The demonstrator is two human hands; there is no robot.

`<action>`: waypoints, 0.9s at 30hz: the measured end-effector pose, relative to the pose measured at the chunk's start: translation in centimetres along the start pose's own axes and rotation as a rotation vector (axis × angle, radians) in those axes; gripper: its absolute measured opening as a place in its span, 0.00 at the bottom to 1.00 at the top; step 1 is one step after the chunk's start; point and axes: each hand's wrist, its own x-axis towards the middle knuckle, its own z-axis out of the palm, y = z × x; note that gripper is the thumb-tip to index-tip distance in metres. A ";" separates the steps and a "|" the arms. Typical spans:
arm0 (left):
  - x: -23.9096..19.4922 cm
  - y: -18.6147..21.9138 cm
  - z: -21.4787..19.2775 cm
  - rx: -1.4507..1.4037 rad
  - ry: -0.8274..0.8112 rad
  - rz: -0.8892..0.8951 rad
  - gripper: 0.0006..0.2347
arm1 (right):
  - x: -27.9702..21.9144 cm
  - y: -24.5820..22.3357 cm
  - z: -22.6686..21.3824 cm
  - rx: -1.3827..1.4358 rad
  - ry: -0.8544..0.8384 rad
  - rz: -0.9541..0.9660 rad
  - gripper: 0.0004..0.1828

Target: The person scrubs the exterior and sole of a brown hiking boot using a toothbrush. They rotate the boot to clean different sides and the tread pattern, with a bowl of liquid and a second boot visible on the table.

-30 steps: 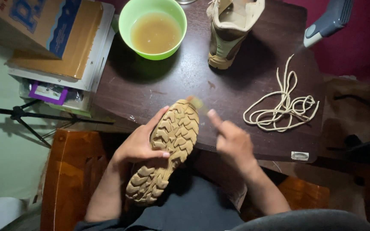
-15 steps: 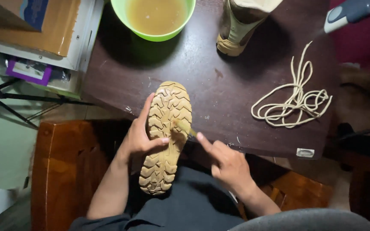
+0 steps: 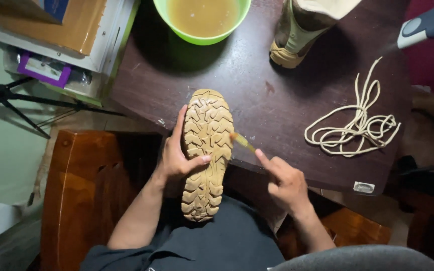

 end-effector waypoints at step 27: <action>-0.7 -1.2 1.0 -0.061 0.084 0.078 0.55 | 1.3 -0.4 -0.3 -0.215 0.007 -0.075 0.46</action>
